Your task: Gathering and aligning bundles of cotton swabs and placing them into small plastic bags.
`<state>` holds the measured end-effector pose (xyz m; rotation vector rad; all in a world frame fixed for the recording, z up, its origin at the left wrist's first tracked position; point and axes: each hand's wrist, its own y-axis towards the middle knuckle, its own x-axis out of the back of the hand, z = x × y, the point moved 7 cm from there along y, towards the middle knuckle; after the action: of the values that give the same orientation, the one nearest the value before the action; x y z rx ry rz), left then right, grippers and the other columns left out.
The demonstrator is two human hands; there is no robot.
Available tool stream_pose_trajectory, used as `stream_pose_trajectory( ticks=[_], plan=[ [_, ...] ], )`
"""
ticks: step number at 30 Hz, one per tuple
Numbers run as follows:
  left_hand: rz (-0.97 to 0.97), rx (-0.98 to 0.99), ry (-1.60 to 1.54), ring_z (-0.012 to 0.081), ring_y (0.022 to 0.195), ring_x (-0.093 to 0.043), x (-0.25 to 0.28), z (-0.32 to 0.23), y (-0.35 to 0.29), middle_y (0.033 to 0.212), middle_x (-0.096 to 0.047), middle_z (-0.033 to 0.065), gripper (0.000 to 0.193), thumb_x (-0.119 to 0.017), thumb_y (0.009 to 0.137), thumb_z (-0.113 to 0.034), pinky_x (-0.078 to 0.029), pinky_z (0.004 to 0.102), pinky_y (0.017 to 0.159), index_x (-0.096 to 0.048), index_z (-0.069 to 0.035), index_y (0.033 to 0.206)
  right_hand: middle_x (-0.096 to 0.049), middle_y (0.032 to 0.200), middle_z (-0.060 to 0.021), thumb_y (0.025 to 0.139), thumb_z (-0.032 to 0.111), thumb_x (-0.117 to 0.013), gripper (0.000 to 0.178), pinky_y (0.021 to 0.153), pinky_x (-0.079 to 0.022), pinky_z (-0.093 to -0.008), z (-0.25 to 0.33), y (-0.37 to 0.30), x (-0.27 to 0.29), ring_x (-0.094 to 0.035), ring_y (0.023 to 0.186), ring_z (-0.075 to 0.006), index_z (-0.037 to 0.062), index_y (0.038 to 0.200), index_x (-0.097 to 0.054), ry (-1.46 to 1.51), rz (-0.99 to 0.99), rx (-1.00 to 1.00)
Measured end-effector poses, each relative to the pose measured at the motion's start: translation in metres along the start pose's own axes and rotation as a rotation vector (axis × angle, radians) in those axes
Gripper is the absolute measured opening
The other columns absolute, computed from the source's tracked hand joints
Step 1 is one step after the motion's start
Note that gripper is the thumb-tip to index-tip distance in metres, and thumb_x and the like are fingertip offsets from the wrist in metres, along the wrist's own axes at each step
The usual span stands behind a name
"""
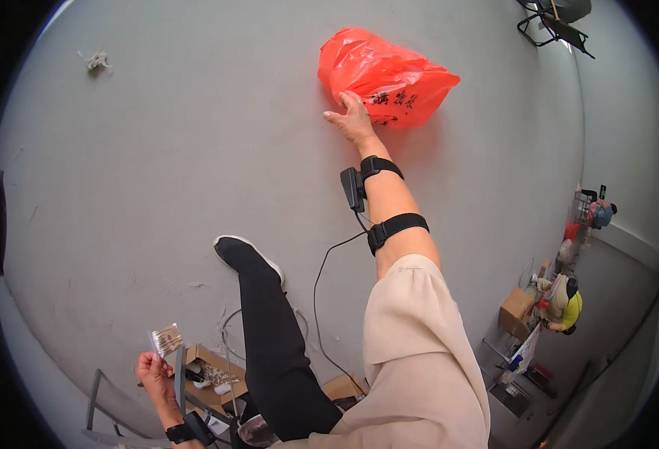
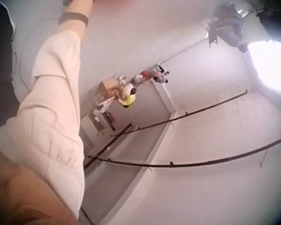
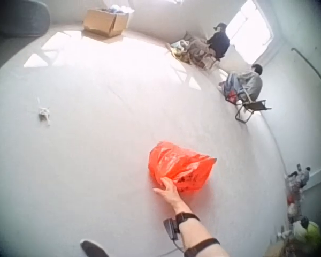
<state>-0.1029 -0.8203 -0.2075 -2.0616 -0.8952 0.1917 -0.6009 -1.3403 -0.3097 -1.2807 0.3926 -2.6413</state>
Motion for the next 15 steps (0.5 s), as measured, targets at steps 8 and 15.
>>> stream_pose_trajectory(
  ticks=[8,15],
  plan=[
    [-0.048,0.003,-0.27,0.0084,0.05,-0.048,0.055,0.01,-0.076,0.063,-0.053,0.002,0.012,-0.064,0.087,-0.007,-0.042,0.0214,0.044,-0.053,-0.004,0.082,-0.041,0.14,-0.0063,0.068,0.038,-0.076,0.072,0.101,-0.032,-0.0502,0.21,-0.092,-0.127,-0.036,0.126,-0.031,0.0127,0.131,-0.051,-0.245,0.106,0.3],
    [-0.166,-0.008,-0.432,0.009,0.052,-0.05,0.118,0.032,-0.136,0.065,-0.054,0.0026,0.008,-0.06,0.086,-0.004,-0.042,0.0216,0.047,-0.055,-0.002,0.082,-0.036,0.142,-0.0137,0.069,0.024,-0.077,0.077,0.102,-0.034,-0.0486,0.345,-0.248,-0.302,-0.035,0.129,-0.0333,0.005,0.135,-0.042,-0.067,0.411,0.605]
  ],
)
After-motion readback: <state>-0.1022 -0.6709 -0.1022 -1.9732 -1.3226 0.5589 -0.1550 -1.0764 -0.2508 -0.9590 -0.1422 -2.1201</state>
